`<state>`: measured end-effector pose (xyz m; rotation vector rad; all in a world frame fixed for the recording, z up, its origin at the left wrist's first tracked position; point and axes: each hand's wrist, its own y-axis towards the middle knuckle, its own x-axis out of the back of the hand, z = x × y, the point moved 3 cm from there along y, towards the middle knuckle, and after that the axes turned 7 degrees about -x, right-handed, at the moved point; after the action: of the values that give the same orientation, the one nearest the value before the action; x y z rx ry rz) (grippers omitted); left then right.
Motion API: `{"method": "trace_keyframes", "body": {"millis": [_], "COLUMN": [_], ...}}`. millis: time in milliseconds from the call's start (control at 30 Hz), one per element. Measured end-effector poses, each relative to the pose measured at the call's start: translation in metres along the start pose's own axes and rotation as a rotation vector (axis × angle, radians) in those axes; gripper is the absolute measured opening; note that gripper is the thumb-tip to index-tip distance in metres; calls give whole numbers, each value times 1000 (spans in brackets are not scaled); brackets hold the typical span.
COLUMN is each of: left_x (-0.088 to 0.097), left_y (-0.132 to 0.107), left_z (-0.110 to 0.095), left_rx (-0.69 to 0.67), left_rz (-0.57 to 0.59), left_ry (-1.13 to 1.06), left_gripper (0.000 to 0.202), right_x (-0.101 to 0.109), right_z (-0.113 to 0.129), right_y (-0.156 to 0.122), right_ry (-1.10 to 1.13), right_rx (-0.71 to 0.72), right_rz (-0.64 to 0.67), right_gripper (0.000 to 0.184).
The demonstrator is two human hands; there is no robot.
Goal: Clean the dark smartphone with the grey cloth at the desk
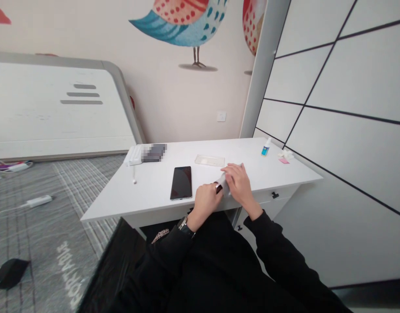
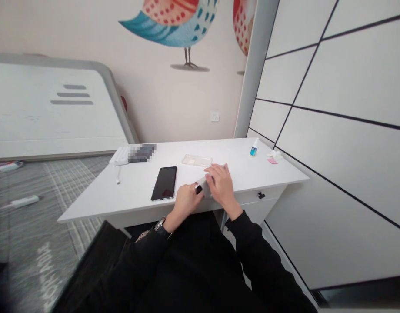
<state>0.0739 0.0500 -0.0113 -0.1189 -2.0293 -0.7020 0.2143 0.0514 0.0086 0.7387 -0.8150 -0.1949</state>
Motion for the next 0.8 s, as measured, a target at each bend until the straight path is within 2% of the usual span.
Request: {"method": "trace_keyframes", "body": {"millis": [100,167,233,333,433,533,667,733,800], "left_x": [8,15,22,26,26,25,26,27,26], "left_y": [-1,-1,-1,1,5,11,15,17,19], "left_z": [-4,-9,-15,-23,-23,-21,-22,-23,-22], "left_rx": [6,-8,-27,-1,25,-3,-43,-55,-60], "left_rz": [-122,-230,-290,-318,-350,-368,-289,-239,-203], "left_ry": [-222,-425,-563,-693,-756,-682,-368,-211,-122], "left_gripper": [22,23,24,22,27,32,25,22,22], "right_x": [2,-1,-5,-8,-12,-15,-8,2,12], "right_z": [-28,-30,-23,-6,8,17,29,35,42], "right_y": [11,10,5,0,1,5,14,19,24], "right_ry": [16,112,260,479,639,755,863,833,686], "right_rx": [-116,-146,-185,-236,-277,-315,-284,-226,-133], "right_rz": [-90,-111,-151,-206,-181,-188,-230,-250,-298], "right_gripper": [46,47,49,50,51,48,42,41,41]}}
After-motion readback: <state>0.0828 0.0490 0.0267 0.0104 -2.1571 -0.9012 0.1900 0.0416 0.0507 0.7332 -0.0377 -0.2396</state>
